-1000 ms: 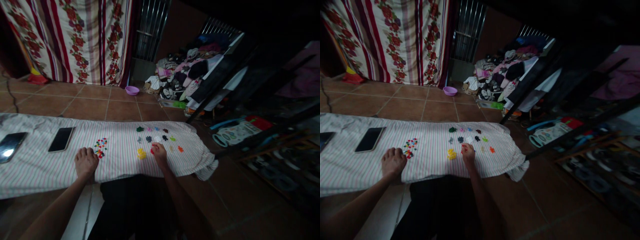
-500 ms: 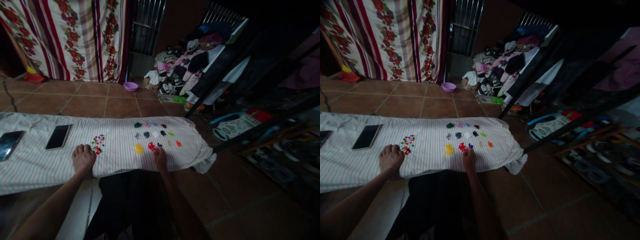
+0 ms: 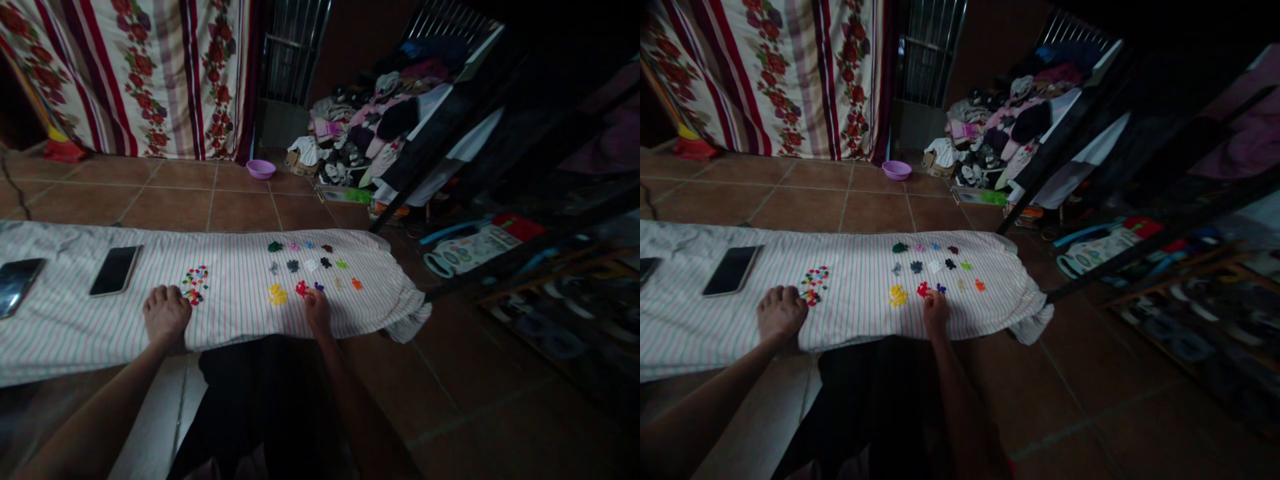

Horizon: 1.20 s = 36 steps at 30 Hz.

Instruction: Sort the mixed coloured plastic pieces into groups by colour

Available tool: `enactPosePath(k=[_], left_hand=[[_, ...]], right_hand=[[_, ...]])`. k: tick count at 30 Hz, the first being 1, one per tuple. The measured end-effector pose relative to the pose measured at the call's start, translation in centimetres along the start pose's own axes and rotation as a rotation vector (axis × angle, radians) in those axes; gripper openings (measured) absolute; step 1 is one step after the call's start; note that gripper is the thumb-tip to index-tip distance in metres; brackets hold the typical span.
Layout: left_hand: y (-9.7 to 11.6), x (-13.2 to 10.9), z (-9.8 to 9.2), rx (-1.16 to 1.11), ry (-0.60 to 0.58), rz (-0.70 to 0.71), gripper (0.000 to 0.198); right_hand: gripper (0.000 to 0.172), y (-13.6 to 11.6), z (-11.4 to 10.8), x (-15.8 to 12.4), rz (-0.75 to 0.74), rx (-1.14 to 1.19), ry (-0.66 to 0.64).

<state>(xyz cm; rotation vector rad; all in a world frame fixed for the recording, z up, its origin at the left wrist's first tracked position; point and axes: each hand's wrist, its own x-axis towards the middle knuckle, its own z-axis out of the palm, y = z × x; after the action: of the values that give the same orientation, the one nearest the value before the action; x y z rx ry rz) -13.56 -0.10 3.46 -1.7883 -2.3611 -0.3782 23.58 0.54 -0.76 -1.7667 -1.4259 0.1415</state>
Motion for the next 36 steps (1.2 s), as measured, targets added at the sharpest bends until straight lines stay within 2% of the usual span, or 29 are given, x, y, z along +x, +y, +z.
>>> enactPosePath(k=[7,15,21,27,32,36], left_hand=[[-0.1,-0.1,0.3,0.001,0.03,0.0,0.032],[0.0,0.0,0.1,0.011,0.03,-0.001,0.035],[-0.2,-0.1,0.5,0.024,0.05,0.014,0.035],[-0.2,-0.1,0.7,0.04,0.053,0.015,0.031],[-0.3,-0.1,0.9,0.023,0.059,0.025,0.029],[-0.3,0.0,1.0,0.001,0.068,0.009,0.028]], right_hand=[[0.025,1.2,0.2,-0.4,-0.044,0.015,0.06],[0.032,2.0,0.7,-1.5,-0.091,0.031,0.031],[0.026,1.9,1.8,-0.8,-0.085,-0.014,0.051],[0.027,2.5,2.2,-0.6,-0.075,0.105,0.056],[0.026,2.9,1.8,-1.0,-0.056,0.153,0.059],[0.028,2.3,0.8,-0.9,-0.021,0.116,0.081]])
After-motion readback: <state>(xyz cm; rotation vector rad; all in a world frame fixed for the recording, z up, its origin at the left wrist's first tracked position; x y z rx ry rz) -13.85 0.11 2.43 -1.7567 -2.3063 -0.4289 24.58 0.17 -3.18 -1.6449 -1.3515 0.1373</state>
